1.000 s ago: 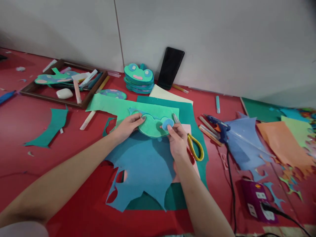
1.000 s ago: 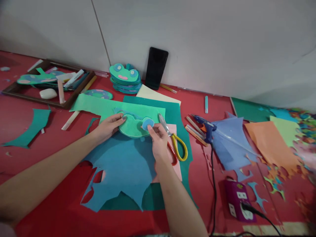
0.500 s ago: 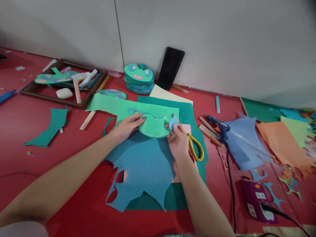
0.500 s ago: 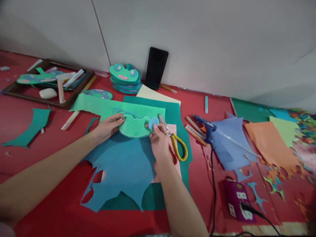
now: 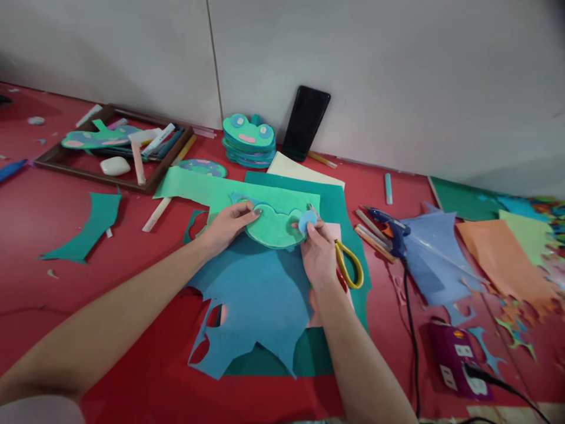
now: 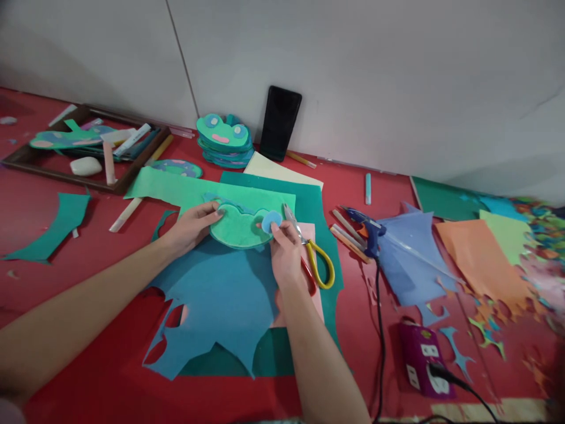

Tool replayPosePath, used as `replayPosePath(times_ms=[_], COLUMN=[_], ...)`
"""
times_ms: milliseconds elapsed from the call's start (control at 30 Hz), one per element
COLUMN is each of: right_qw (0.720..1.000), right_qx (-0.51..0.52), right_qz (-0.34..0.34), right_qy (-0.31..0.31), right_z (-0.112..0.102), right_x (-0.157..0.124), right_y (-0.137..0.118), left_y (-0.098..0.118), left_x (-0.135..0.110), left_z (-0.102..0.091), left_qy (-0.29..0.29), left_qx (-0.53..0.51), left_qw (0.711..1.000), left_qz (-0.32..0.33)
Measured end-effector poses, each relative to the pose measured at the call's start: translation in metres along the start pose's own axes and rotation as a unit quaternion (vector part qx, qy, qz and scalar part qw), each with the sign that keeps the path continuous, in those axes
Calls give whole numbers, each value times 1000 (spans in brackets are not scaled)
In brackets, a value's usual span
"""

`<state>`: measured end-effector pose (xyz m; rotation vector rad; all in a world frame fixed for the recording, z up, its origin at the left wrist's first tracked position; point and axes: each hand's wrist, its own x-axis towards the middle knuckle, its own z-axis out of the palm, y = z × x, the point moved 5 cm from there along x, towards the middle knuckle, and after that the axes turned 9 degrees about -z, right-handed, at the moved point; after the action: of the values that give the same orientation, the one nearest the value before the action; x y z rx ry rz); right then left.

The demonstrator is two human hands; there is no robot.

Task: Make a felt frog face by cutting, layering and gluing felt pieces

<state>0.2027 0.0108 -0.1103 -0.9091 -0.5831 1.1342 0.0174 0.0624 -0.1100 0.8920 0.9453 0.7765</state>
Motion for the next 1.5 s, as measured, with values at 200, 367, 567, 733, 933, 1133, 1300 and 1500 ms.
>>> replayPosePath(times_ms=[200, 367, 567, 733, 933, 1133, 1300, 1500], right_qw=[1000, 999, 1000, 999, 999, 1000, 993, 993], right_qx=[18, 36, 6, 21, 21, -2, -53, -53], right_qz=[8, 37, 30, 29, 37, 8, 23, 16], right_qy=[1, 8, -8, -9, -17, -24, -101, -101], right_z=[-2, -8, -14, -14, -7, 1, 9, 10], right_x=[3, 4, 4, 3, 2, -2, -9, -8], right_y=[2, 7, 12, 12, 6, -1, 2, 4], left_y=[0, 4, 4, 3, 1, 0, -3, -13], left_x=[1, -1, -5, -8, -9, -14, -11, -6], left_z=[0, 3, 8, 12, 13, 14, 9, 5], left_qy=[-13, -40, -73, -88, -42, -15, -19, -83], left_qx=[69, 93, 101, 46, 83, 213, 204, 91], left_qw=[997, 994, 992, 995, 996, 977, 979, 992], left_qz=[32, 40, 24, 2, -2, -24, -21, -29])
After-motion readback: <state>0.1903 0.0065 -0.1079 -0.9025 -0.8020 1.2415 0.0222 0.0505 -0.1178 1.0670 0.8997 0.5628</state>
